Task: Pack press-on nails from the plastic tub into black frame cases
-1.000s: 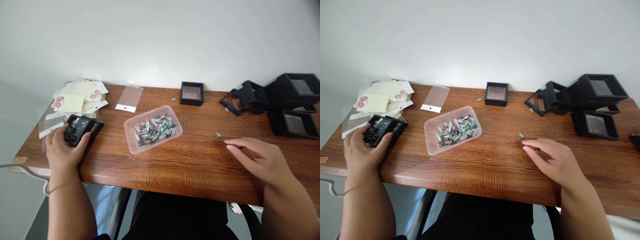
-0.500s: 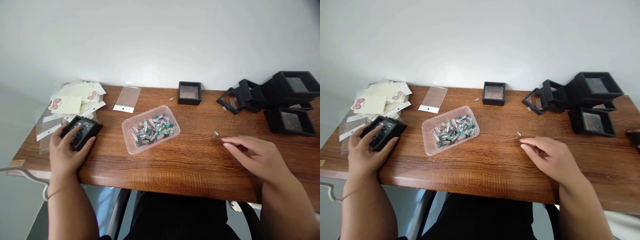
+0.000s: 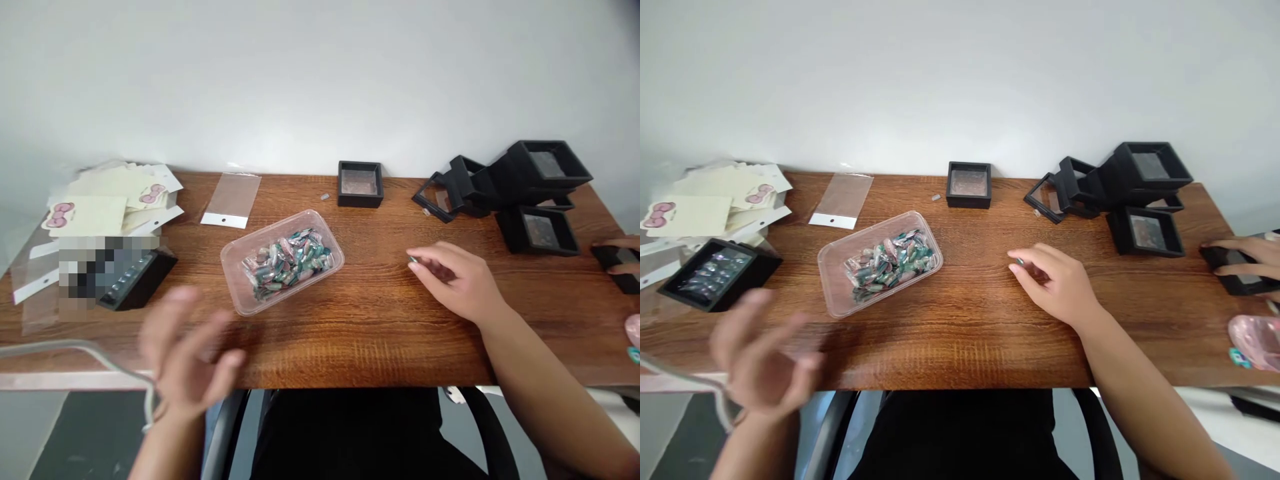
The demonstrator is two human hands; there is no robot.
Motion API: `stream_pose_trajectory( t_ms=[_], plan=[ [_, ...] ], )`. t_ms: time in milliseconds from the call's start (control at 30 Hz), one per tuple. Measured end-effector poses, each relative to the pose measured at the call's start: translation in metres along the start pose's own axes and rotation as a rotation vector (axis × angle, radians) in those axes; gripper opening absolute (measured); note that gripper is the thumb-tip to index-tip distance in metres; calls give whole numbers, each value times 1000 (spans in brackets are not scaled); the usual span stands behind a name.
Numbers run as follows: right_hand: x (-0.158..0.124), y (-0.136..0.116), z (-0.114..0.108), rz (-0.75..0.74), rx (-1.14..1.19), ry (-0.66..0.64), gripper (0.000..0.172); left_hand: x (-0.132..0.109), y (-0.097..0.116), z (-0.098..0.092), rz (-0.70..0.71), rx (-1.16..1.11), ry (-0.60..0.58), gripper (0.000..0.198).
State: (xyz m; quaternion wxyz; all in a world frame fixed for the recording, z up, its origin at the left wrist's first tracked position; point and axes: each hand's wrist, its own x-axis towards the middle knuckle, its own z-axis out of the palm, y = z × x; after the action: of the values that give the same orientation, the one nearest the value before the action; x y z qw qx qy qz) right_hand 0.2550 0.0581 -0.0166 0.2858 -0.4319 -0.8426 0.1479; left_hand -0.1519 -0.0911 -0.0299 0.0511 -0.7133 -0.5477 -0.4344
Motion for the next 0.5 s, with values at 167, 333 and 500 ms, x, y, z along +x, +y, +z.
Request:
stream_pose_trajectory(
  t_ms=[167, 333, 500],
  plan=[
    [57, -8, 18, -71, -338, 65, 30, 30, 94, 67, 540, -182, -410, 23],
    [120, -1, 47, -125, -499, -41, 31, 71, 104, 107, 476, -363, -477, 20],
    [125, 7, 53, -94, -381, -9, 16, 94, 95, 129, 280, -544, -329, 9]
  ],
)
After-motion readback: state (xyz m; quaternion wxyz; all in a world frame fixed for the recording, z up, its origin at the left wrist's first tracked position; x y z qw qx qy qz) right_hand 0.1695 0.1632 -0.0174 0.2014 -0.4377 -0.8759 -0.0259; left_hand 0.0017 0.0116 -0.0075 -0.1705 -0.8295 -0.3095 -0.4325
